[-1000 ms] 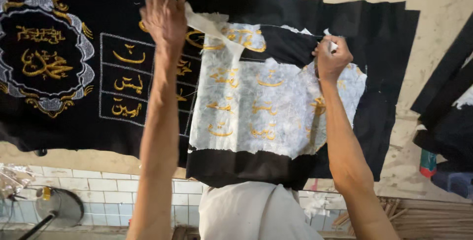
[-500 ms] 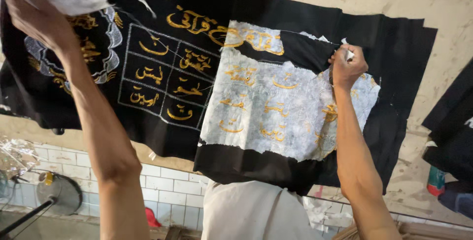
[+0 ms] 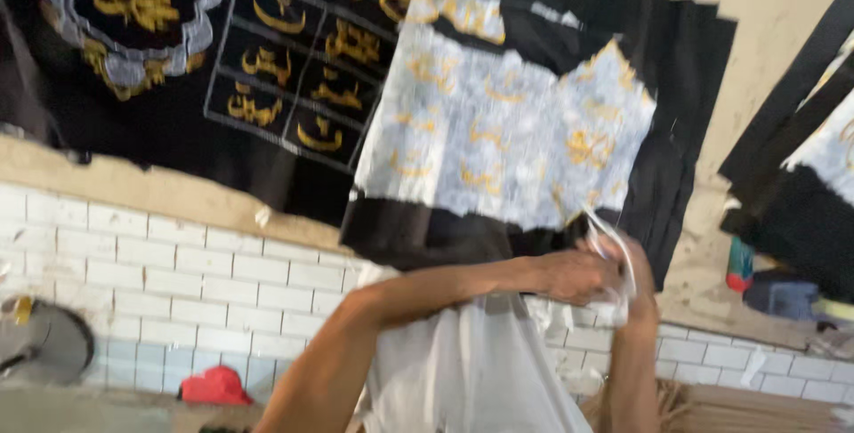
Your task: The person peels a white transfer paper with gold Arabic calligraphy off a black fabric laid on a table. They lift and remove the paper in sections, smoothing and adjusting the fabric as they work.
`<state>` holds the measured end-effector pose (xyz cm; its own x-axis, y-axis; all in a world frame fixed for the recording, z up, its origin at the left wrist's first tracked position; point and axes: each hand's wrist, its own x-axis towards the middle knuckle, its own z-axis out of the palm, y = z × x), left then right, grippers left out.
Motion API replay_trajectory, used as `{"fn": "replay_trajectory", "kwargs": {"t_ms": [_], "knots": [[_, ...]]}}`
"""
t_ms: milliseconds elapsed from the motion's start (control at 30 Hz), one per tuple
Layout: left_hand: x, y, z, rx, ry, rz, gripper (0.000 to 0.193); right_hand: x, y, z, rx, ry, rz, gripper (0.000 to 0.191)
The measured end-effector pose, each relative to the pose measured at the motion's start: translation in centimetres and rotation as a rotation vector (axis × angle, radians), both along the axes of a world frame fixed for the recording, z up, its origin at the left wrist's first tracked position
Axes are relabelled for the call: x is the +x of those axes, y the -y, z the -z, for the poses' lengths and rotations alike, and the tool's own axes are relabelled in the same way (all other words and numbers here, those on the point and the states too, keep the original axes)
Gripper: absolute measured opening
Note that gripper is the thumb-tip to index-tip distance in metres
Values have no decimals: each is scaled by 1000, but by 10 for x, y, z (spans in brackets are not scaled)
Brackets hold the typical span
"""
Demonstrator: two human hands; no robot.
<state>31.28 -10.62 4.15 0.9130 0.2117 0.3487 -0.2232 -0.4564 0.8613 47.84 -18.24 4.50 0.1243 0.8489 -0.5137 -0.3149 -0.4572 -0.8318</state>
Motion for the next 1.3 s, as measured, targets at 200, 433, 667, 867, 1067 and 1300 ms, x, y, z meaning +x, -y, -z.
{"fn": "replay_trajectory", "kwargs": {"t_ms": [200, 433, 667, 867, 1067, 1300], "knots": [[-19, 65, 9, -99, -124, 289, 45, 37, 204, -19, -720, 898, -562, 39], [-100, 4, 29, 278, -270, -280, 47, 21, 156, -10, -99, 1061, -142, 42], [-201, -33, 4, 496, -511, -612, 60, 23, 67, 20, -4, 1707, -64, 75], [-254, -28, -6, 513, -691, -935, 58, 36, 50, 27, -186, 1425, -6, 74], [-271, -45, 7, 493, -649, -952, 64, 45, 56, 35, -270, 1472, 222, 61], [-294, -54, 21, 478, -464, -941, 34, 45, 55, 5, -133, 797, 589, 14]]}}
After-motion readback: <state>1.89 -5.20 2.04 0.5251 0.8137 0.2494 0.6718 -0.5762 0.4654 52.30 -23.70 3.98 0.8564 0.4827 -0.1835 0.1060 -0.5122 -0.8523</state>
